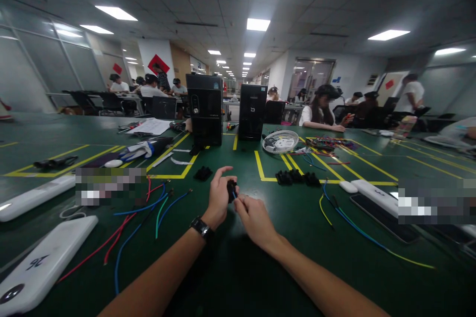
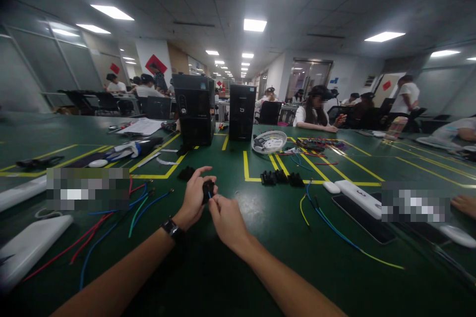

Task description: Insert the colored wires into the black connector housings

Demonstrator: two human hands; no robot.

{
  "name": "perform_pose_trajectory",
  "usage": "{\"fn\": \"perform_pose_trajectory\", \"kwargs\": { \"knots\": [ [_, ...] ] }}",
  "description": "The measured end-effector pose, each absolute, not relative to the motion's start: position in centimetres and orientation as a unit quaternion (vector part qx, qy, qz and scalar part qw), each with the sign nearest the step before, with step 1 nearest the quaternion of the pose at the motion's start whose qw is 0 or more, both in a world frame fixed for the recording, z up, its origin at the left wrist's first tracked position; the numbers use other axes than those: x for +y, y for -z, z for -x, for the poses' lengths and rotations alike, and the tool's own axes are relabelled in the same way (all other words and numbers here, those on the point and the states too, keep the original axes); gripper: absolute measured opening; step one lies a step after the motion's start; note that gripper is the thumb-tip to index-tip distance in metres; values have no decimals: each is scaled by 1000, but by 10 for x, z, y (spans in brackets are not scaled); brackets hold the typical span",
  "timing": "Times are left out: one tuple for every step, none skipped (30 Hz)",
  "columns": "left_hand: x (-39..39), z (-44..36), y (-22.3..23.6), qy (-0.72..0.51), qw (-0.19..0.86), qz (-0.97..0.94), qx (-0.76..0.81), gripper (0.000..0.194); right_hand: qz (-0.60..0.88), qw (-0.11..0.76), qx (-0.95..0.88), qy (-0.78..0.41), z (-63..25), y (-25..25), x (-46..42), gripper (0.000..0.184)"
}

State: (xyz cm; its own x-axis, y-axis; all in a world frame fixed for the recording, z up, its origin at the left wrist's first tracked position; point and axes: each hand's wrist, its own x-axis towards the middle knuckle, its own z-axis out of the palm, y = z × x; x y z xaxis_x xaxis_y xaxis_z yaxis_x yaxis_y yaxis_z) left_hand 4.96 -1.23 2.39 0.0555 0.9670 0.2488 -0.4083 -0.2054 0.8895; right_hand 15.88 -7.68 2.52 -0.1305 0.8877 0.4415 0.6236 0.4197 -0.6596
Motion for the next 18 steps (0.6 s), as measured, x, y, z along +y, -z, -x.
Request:
{"fn": "perform_pose_trajectory", "kwargs": {
  "knots": [
    [-12,-49,-24,-621,552,-468,302,32,514,417,-732,-162,-159,-26,-76,31],
    [-12,-48,-24,-622,547,-471,304,32,515,423,-728,-162,-161,-28,-76,32],
    [-12,-48,-25,-622,542,-476,304,33,516,428,-725,-158,-162,-30,-76,33],
    [-12,-49,-25,-622,540,-480,302,33,518,433,-721,-154,-164,-31,-76,34],
    [-12,-50,-26,-622,539,-482,299,33,520,436,-719,-152,-164,-32,-76,34],
    [-13,-52,-27,-624,542,-479,297,33,522,437,-717,-151,-163,-31,-76,33],
    [-13,-54,-27,-626,546,-471,295,33,523,436,-716,-152,-161,-29,-77,32],
    [-13,-55,-27,-630,552,-459,296,33,524,434,-716,-154,-158,-27,-77,31],
    [-13,-55,-27,-633,558,-445,298,34,525,430,-718,-157,-155,-25,-77,30],
    [-13,-55,-27,-637,562,-433,302,34,525,426,-720,-158,-152,-23,-76,29],
    [-12,-54,-26,-640,563,-425,305,34,525,423,-722,-157,-152,-23,-75,29],
    [-12,-53,-26,-641,560,-425,307,35,524,421,-724,-155,-152,-24,-74,29],
    [-12,-52,-25,-641,556,-431,307,35,523,419,-726,-153,-154,-26,-74,30],
    [-12,-51,-25,-638,551,-441,306,35,523,419,-727,-150,-157,-28,-73,32],
    [-11,-51,-25,-635,548,-452,304,34,524,420,-727,-145,-160,-30,-73,33],
    [-11,-51,-25,-631,547,-460,301,33,526,419,-726,-141,-163,-30,-73,34],
    [-11,-52,-25,-628,547,-465,299,33,530,415,-727,-136,-164,-30,-73,34],
    [-11,-54,-25,-626,551,-464,299,32,536,410,-727,-128,-164,-28,-73,33]
  ]
}}
